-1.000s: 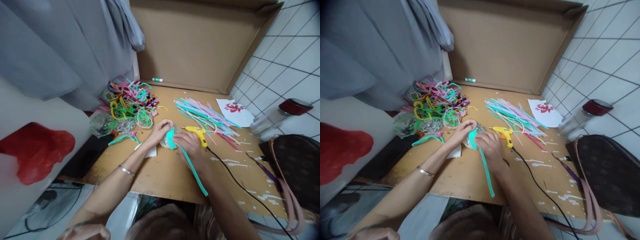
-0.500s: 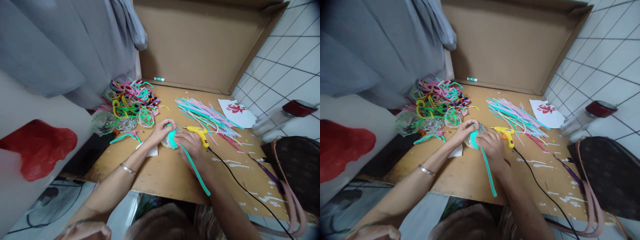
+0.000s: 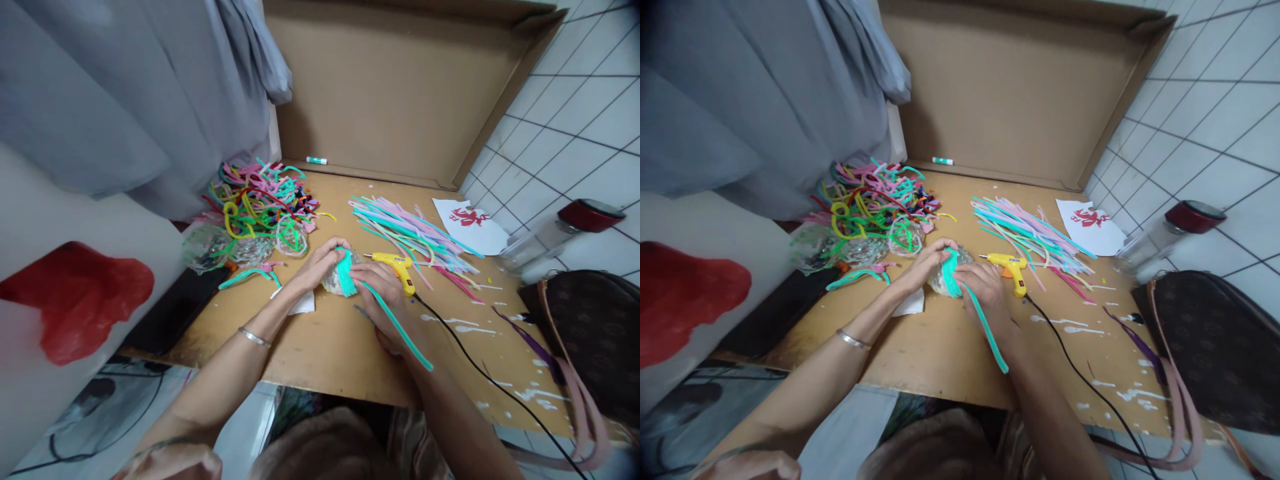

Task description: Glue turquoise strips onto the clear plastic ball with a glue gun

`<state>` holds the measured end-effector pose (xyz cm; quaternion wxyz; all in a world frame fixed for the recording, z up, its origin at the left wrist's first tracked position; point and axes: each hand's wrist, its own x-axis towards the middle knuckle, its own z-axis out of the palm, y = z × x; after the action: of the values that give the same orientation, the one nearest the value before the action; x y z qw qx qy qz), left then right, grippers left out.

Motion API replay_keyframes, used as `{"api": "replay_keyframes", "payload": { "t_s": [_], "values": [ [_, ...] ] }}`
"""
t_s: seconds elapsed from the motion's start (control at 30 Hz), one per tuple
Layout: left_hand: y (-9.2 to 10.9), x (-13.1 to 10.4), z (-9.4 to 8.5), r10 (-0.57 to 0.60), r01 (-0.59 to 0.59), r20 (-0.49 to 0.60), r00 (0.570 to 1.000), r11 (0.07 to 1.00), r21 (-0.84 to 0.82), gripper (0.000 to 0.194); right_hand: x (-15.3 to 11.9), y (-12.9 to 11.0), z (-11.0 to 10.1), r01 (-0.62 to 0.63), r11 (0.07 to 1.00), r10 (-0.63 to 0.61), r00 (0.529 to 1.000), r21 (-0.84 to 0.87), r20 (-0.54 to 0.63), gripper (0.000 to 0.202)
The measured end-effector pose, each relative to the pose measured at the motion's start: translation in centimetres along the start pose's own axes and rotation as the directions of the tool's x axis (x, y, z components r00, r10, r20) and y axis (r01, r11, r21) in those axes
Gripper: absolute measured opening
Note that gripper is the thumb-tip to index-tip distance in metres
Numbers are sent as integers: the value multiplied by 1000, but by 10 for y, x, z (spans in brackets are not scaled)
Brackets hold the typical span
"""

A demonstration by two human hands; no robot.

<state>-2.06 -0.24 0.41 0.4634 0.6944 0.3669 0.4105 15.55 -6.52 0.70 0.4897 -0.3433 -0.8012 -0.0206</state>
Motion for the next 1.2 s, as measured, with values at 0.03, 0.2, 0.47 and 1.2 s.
{"api": "replay_keyframes", "payload": {
  "t_s": [0.03, 0.2, 0.47, 1.2],
  "values": [
    [-1, 0, 0, 0, 0, 13, 1000, 1000, 2, 27, 1, 0, -1, 8, 1000, -8, 1000, -2, 6, 17],
    [-1, -2, 1, 33, -35, 25, 999, 997, 70, 30, -1, 1, 0, -14, 1000, 14, 1000, -2, 10, 20],
    [6, -2, 1, 257, -253, 31, 966, 912, 322, 30, -2, 6, -1, -58, 998, 58, 998, 27, -17, 17],
    [8, -5, 1, 275, -300, 128, 953, 920, 254, 34, -2, 7, 1, -115, 993, 116, 993, 33, -31, 18]
  ]
}}
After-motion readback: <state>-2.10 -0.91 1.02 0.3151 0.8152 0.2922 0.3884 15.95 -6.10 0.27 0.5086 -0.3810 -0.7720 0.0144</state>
